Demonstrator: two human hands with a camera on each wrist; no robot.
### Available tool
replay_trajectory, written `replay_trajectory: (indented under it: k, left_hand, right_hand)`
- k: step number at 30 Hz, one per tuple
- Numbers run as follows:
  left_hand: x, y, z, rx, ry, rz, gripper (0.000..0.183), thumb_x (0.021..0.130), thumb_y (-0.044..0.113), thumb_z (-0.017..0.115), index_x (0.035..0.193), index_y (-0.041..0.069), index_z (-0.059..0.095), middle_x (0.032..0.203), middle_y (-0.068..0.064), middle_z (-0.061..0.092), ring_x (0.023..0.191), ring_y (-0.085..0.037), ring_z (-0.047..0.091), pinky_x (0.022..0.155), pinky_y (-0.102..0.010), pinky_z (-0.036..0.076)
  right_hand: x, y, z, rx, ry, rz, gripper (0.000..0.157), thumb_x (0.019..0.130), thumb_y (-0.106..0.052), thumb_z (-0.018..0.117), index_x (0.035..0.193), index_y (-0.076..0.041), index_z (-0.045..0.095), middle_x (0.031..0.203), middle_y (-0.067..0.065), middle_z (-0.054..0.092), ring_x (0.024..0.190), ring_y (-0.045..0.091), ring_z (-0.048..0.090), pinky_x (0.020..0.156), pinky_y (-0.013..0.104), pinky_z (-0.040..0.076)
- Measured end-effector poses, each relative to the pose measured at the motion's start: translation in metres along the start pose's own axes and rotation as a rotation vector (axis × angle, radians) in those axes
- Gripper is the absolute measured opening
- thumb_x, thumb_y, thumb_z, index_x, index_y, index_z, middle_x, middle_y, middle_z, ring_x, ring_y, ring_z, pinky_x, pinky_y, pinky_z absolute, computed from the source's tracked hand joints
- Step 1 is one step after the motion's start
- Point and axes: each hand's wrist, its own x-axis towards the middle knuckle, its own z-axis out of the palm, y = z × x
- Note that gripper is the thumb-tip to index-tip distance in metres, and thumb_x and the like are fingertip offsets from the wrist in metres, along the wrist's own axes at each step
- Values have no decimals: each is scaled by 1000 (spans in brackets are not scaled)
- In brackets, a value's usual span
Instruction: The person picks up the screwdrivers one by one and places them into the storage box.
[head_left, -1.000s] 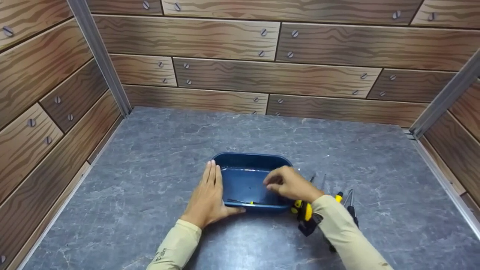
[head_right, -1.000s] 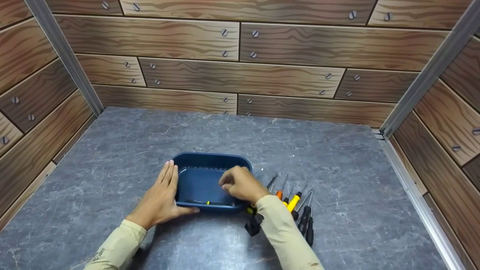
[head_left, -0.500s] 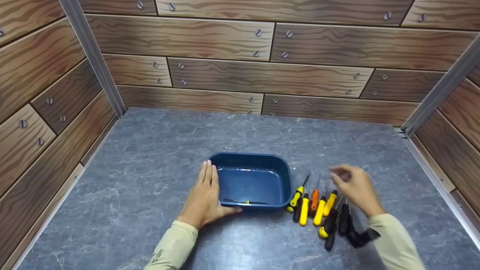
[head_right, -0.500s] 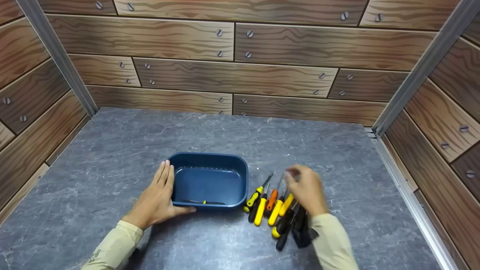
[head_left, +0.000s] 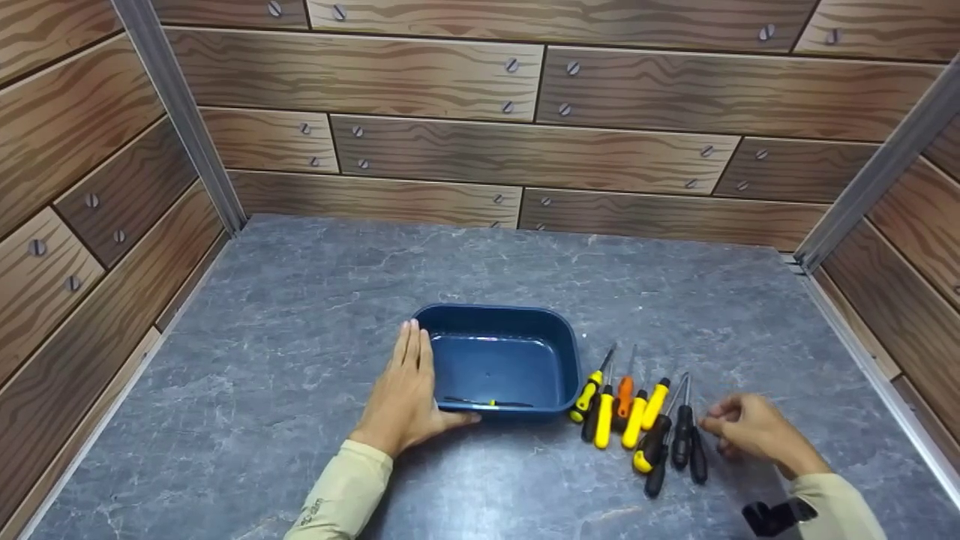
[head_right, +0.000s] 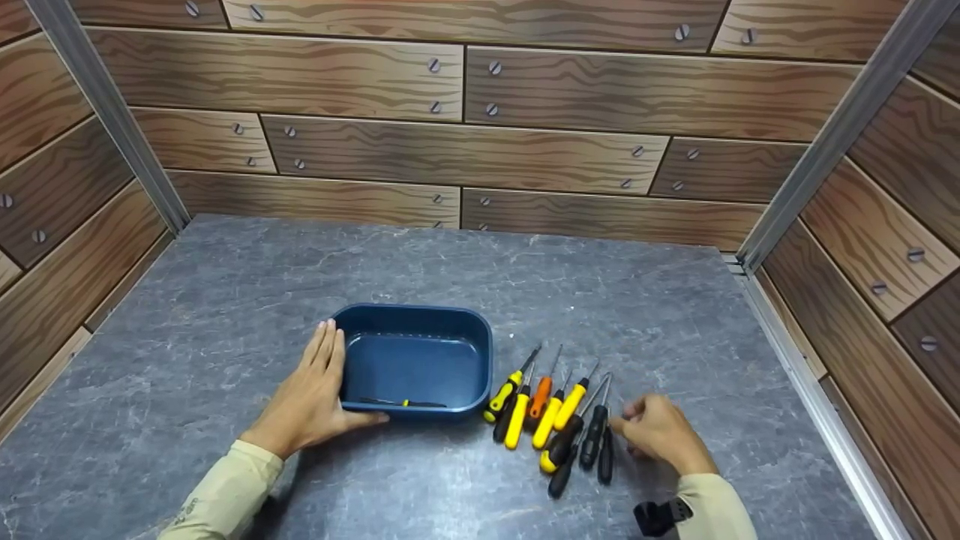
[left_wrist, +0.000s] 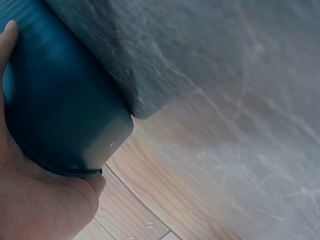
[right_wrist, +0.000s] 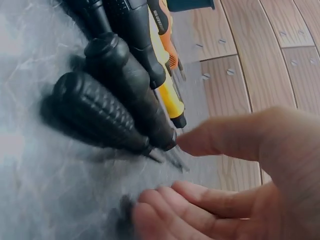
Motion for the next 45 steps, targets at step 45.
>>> replay_trajectory:
  k: [45]
  left_hand:
    - [-1, 2, -1, -7, -21, -18, 140, 66, 83, 71, 152, -17, 24, 160, -35, 18, 151, -45, 15, 121, -47, 24]
  right_hand:
    - [9, -36, 1, -114, 325, -225, 28, 88, -12, 73, 103, 12, 72, 89, 15, 73, 74, 14, 61, 64, 22, 49]
